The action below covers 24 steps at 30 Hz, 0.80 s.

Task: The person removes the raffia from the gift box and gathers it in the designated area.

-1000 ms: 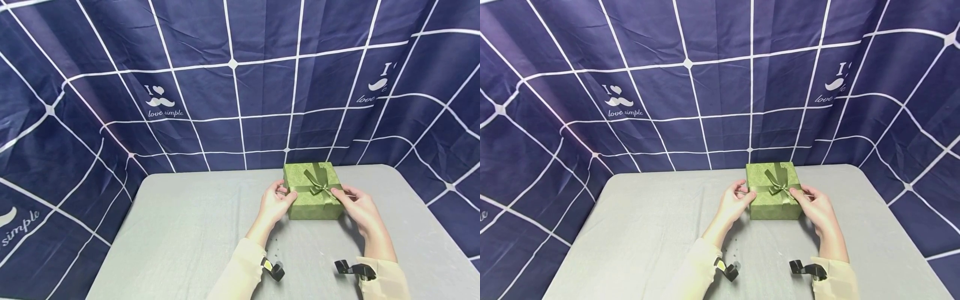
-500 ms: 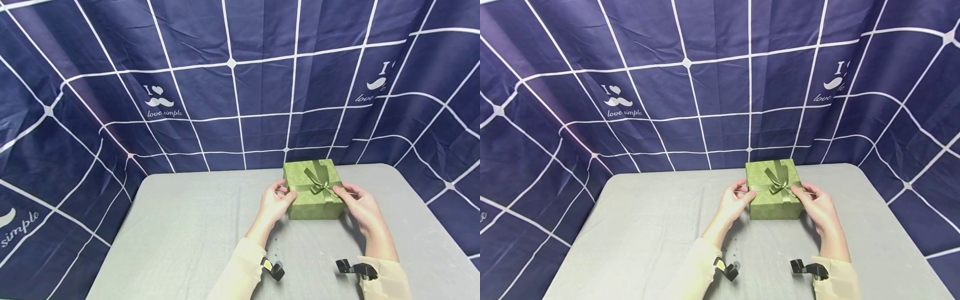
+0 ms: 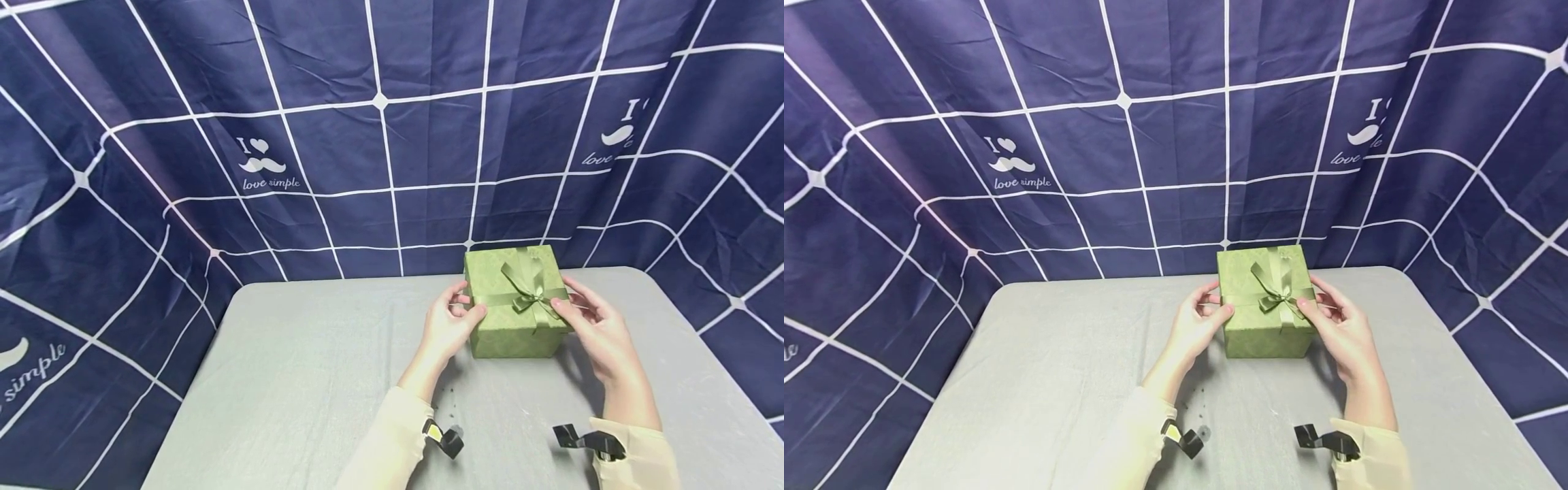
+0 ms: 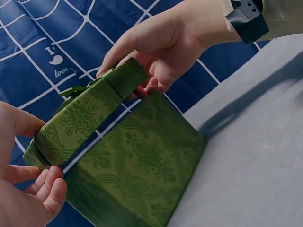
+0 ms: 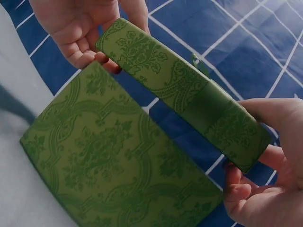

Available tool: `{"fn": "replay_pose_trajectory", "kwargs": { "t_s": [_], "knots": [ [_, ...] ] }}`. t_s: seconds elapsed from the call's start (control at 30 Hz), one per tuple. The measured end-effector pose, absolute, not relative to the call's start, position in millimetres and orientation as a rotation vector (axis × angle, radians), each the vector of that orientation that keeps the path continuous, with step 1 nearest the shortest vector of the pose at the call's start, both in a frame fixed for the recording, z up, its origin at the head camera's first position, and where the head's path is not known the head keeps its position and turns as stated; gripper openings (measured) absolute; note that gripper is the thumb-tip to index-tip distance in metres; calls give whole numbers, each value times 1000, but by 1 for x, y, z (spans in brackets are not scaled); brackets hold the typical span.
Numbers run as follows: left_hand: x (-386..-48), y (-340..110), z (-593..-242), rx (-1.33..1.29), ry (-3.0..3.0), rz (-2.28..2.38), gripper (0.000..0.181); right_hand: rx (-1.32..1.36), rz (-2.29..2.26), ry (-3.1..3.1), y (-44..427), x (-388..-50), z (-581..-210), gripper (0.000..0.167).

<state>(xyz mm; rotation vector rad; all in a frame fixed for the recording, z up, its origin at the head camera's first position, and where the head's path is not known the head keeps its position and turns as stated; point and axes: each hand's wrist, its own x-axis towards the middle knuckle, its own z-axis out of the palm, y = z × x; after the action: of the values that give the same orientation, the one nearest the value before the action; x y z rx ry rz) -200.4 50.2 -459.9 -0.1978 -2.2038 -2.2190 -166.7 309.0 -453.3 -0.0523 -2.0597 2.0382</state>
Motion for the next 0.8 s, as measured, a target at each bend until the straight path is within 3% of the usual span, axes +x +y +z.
{"fn": "replay_pose_trajectory", "kwargs": {
  "t_s": [0.27, 0.8],
  "knots": [
    [-201, 33, -453, -226, -2184, -2215, 65, 17, 1994, -2106, 294, -165, -444, 57],
    [-197, -30, -455, -307, -2143, -2178, 63, 153, 1902, -2281, 247, -168, -435, 50]
  ]
}}
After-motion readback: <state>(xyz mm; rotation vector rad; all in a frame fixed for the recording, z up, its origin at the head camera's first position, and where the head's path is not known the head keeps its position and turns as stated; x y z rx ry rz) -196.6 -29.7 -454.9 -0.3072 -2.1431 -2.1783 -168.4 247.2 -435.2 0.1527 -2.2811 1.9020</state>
